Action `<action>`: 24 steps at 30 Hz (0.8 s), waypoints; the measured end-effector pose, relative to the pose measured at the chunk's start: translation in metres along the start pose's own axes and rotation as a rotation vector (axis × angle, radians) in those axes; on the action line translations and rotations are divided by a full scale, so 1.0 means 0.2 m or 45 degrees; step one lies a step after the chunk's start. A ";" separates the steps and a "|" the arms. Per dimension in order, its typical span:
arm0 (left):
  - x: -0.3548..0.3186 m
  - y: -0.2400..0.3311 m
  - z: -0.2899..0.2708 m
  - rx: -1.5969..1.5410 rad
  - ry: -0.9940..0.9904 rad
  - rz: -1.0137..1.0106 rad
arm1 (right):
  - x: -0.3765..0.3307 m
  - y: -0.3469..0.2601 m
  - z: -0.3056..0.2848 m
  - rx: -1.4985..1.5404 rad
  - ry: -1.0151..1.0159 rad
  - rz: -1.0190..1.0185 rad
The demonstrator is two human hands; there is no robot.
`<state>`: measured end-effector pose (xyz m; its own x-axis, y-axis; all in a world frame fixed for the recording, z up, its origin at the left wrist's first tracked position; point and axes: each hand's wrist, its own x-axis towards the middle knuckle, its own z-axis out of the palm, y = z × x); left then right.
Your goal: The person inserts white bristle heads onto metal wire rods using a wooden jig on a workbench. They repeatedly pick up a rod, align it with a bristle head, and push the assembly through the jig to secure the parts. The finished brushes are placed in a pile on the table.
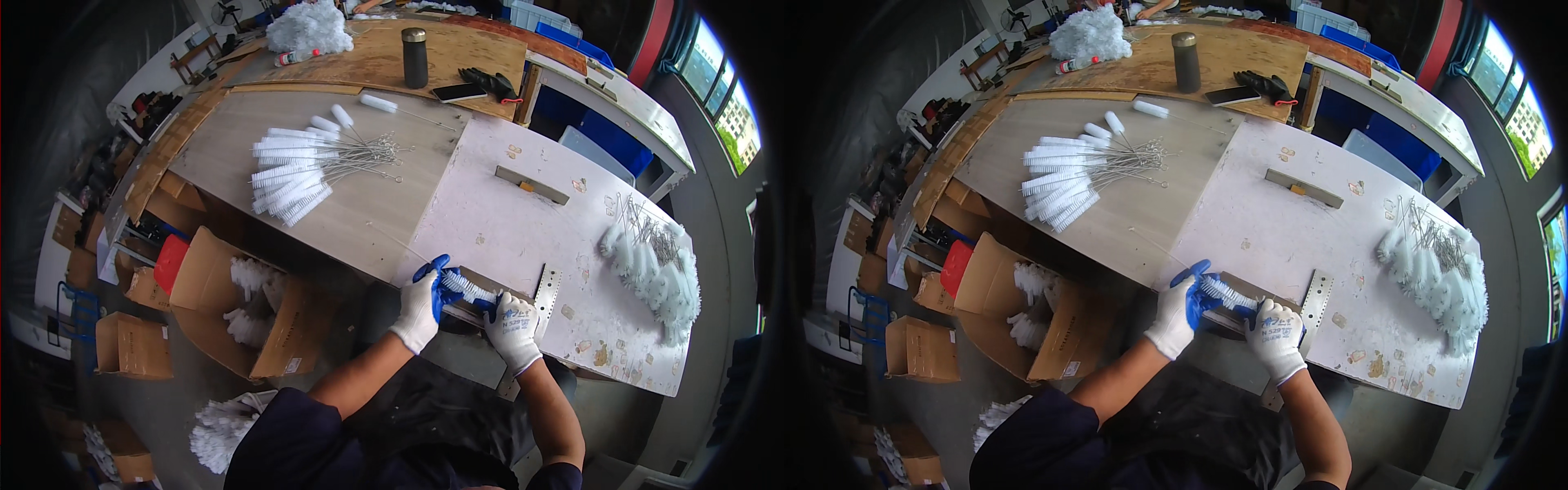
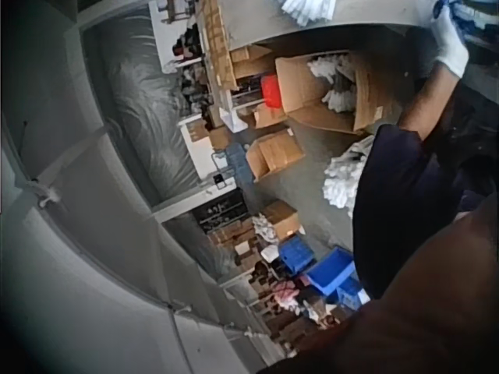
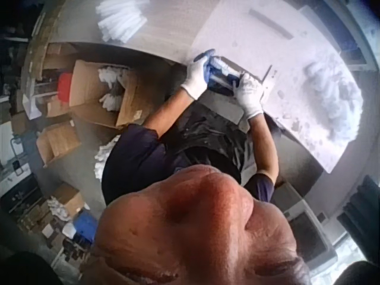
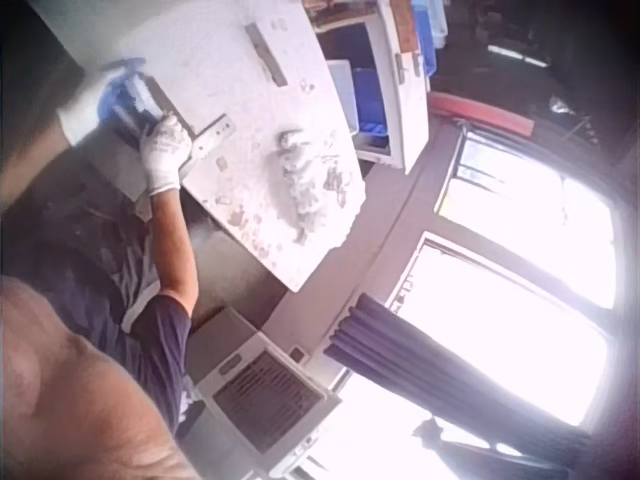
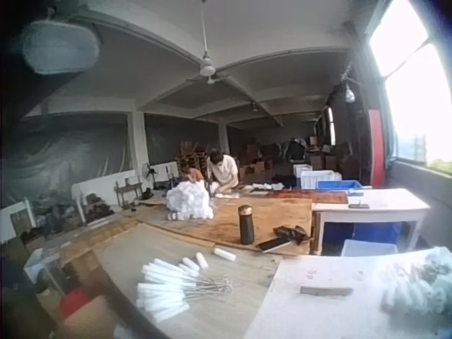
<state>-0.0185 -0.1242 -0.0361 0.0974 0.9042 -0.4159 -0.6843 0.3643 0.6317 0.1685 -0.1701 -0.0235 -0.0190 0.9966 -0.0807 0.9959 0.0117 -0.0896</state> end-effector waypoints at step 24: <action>0.57 -0.17 0.45 1.402 -0.205 0.389 | 0.08 0.13 -0.03 0.153 0.114 -0.352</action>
<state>0.0811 -0.0140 -0.0465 0.1816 0.9773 -0.1087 0.2986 0.0506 0.9530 0.1938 -0.1531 -0.0208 -0.2743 0.9603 0.0506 0.9364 0.2787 -0.2131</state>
